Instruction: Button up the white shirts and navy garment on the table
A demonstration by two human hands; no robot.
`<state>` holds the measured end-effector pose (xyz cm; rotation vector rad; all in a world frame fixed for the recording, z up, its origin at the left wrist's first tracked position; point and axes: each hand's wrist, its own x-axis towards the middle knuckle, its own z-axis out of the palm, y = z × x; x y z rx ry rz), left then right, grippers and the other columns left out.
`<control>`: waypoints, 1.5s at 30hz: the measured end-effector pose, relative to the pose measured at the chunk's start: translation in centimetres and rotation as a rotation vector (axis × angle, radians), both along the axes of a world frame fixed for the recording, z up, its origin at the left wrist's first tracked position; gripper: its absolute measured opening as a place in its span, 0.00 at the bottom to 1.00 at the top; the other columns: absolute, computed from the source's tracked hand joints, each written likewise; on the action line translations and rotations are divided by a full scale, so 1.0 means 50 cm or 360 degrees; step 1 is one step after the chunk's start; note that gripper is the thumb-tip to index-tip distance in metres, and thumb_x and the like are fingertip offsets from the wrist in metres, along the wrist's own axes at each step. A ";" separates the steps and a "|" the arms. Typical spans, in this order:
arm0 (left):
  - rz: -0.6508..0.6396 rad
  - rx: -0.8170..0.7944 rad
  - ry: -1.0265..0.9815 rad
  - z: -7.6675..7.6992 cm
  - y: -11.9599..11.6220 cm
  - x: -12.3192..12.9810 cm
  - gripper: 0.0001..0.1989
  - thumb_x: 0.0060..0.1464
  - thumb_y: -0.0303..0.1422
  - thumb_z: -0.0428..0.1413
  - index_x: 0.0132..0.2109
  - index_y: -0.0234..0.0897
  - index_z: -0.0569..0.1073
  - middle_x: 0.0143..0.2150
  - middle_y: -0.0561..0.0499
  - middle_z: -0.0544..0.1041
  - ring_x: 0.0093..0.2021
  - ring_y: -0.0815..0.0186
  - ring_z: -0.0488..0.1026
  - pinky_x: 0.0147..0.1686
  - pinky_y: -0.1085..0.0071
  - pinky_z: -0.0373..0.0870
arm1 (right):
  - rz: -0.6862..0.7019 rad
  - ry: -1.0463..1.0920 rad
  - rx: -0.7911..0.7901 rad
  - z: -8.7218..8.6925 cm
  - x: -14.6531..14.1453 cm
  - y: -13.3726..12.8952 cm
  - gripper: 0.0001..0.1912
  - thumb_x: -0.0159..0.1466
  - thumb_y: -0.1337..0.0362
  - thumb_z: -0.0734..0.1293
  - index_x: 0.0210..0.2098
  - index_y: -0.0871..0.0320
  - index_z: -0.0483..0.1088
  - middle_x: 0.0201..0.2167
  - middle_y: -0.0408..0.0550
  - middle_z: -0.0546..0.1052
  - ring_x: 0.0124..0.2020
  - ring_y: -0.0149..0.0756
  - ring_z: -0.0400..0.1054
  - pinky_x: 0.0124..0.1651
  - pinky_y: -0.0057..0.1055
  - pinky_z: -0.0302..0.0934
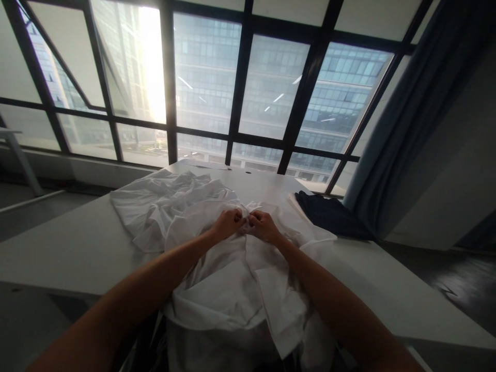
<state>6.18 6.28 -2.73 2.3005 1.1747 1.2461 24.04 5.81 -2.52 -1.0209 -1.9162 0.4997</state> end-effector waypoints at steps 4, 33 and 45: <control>-0.0104 -0.0030 -0.0084 0.001 -0.004 -0.002 0.09 0.51 0.33 0.54 0.26 0.33 0.70 0.21 0.56 0.67 0.24 0.71 0.61 0.26 0.74 0.56 | 0.0117 0.0132 -0.0115 -0.001 0.004 0.001 0.17 0.61 0.53 0.62 0.22 0.57 0.67 0.22 0.45 0.71 0.26 0.34 0.64 0.33 0.29 0.58; 0.0013 -0.0084 -0.0196 0.002 0.004 -0.004 0.11 0.49 0.36 0.60 0.36 0.32 0.75 0.25 0.54 0.74 0.26 0.69 0.67 0.28 0.75 0.62 | -0.0022 -0.0038 0.0115 0.006 0.002 -0.009 0.16 0.62 0.51 0.64 0.29 0.58 0.70 0.24 0.44 0.71 0.26 0.33 0.61 0.30 0.28 0.56; -0.0107 -0.0127 -0.0213 0.003 0.003 -0.003 0.07 0.49 0.32 0.60 0.33 0.31 0.76 0.23 0.55 0.73 0.25 0.71 0.66 0.27 0.76 0.60 | -0.0004 0.0041 -0.0050 -0.009 -0.001 0.000 0.17 0.60 0.51 0.65 0.24 0.58 0.68 0.21 0.44 0.69 0.25 0.33 0.61 0.28 0.27 0.55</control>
